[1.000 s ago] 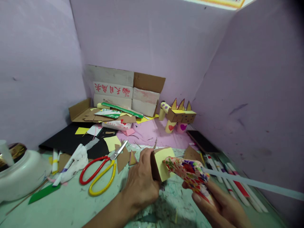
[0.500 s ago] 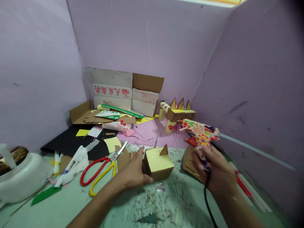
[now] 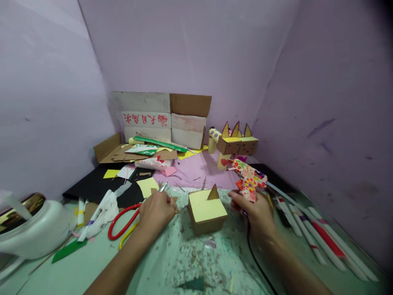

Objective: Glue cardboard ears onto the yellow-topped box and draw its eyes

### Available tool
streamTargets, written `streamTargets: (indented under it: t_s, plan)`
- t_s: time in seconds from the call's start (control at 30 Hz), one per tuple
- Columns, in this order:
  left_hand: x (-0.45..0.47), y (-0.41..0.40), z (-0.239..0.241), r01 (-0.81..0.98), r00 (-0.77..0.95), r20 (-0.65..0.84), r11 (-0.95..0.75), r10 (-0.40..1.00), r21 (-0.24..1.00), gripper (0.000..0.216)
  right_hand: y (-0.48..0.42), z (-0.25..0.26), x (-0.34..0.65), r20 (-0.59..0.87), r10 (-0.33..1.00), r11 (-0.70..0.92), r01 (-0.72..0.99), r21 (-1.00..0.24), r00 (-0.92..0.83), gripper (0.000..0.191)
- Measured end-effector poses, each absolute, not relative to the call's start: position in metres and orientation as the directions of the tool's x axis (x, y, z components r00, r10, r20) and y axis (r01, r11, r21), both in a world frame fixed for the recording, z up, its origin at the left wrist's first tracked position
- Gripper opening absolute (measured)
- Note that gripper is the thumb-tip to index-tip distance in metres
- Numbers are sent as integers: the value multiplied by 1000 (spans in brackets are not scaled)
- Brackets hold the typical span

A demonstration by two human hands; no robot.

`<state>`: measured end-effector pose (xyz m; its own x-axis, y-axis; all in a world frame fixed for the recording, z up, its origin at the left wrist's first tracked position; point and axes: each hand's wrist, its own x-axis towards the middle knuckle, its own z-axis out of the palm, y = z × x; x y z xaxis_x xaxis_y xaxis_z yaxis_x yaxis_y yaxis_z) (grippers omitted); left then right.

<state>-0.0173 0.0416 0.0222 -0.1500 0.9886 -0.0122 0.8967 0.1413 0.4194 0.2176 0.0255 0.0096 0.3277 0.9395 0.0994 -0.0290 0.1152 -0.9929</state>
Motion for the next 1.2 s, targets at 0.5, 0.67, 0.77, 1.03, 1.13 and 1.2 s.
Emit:
streamTargets:
  t_s: [0.5,0.67,0.77,1.03,1.13,1.2]
  plan:
    - [-23,33,60,277,-64,145,-122,987,953,18,23,2,212,104,989,99,-47,-994,-106,57]
    - [0,22,57,372,58,254,-257,965,892,14,21,-1,211,75,996,79,66,-995,-49,49]
    - [8,23,53,450,34,308,-290,951,845,13,21,-2,209,65,998,65,78,-995,-8,52]
    - [11,29,45,410,-39,290,-249,956,877,13,18,14,202,59,998,60,7,-998,-17,48]
    - [13,30,45,409,-39,293,-252,955,877,12,18,14,202,53,998,52,-23,-998,-38,53]
    - [14,30,46,407,-34,293,-254,955,877,11,18,11,202,52,998,51,-29,-998,-37,54]
